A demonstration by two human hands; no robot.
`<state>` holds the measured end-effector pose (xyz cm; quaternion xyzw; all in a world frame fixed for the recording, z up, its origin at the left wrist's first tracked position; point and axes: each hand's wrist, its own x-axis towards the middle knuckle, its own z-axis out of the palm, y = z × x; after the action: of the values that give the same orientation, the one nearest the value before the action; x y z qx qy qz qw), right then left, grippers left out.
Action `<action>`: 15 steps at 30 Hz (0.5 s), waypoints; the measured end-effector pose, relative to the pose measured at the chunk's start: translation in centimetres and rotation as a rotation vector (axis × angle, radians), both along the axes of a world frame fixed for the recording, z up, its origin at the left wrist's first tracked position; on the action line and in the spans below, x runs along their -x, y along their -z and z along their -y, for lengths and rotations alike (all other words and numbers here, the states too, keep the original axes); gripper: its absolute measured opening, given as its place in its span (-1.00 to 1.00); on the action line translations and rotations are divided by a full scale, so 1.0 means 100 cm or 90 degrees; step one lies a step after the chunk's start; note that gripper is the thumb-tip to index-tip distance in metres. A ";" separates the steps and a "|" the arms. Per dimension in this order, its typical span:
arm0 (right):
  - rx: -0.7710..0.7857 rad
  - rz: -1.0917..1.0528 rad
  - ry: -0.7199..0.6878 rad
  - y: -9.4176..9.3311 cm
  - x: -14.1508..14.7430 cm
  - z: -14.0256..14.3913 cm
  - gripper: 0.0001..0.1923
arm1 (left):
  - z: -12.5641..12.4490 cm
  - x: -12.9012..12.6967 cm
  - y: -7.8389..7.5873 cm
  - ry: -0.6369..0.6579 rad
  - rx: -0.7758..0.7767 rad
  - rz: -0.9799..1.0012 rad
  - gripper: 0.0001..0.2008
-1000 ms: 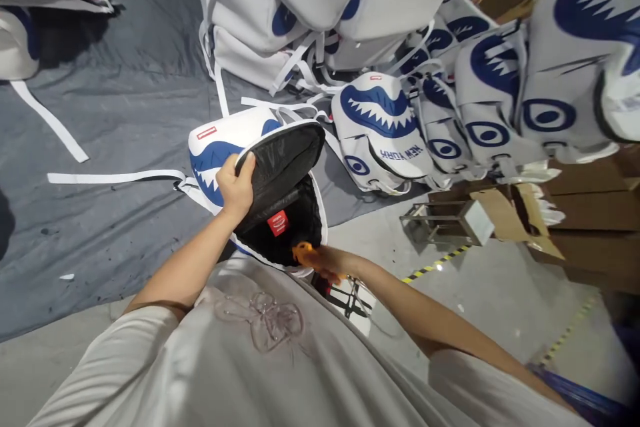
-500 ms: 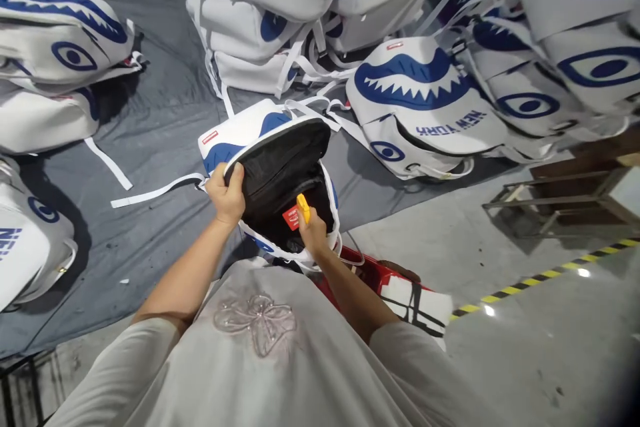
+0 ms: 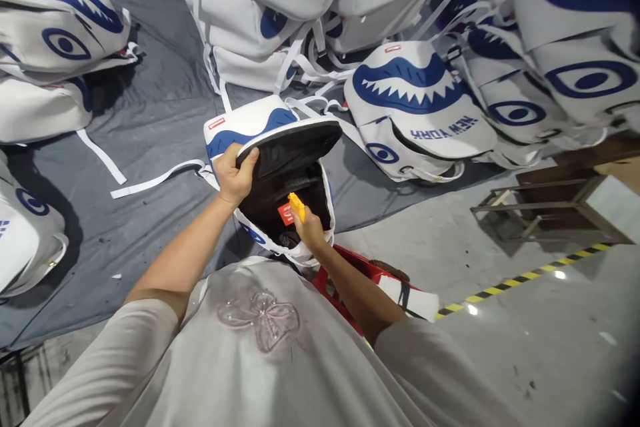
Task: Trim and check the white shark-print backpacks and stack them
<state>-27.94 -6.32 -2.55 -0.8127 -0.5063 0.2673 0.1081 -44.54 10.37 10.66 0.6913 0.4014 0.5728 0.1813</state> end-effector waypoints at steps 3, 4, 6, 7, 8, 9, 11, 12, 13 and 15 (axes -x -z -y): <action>0.007 0.002 0.003 0.001 0.001 0.003 -0.60 | -0.001 0.002 0.004 -0.037 0.020 0.009 -0.47; 0.007 0.002 0.007 0.001 0.001 0.003 -0.60 | 0.000 0.002 0.005 -0.046 0.028 0.008 -0.47; 0.003 -0.005 0.011 0.002 0.001 0.003 -0.61 | 0.000 0.003 0.007 -0.057 0.036 0.004 -0.47; 0.000 -0.010 0.013 0.002 0.001 0.003 -0.61 | 0.000 0.003 0.007 -0.058 0.037 0.002 -0.47; -0.003 -0.015 0.016 0.003 0.001 0.003 -0.60 | -0.001 0.003 0.007 -0.057 0.037 0.001 -0.47; -0.007 -0.018 0.024 0.004 0.001 0.004 -0.59 | -0.001 0.002 0.007 -0.054 0.036 0.000 -0.48; -0.015 -0.022 0.041 0.006 0.001 0.004 -0.57 | -0.003 0.002 0.006 -0.044 0.033 0.001 -0.48; -0.019 -0.025 0.044 0.008 0.002 0.005 -0.56 | -0.003 0.001 0.006 -0.042 0.031 0.004 -0.48; -0.021 -0.028 0.043 0.010 0.002 0.005 -0.57 | -0.003 0.001 0.006 -0.040 0.030 0.008 -0.49; -0.023 -0.029 0.042 0.015 0.002 0.006 -0.55 | -0.001 0.001 0.007 -0.044 0.031 0.014 -0.50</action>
<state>-28.19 -6.93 -4.00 -0.8206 -0.4815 0.2727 0.1427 -44.62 10.50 9.99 0.6660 0.4369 0.5763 0.1829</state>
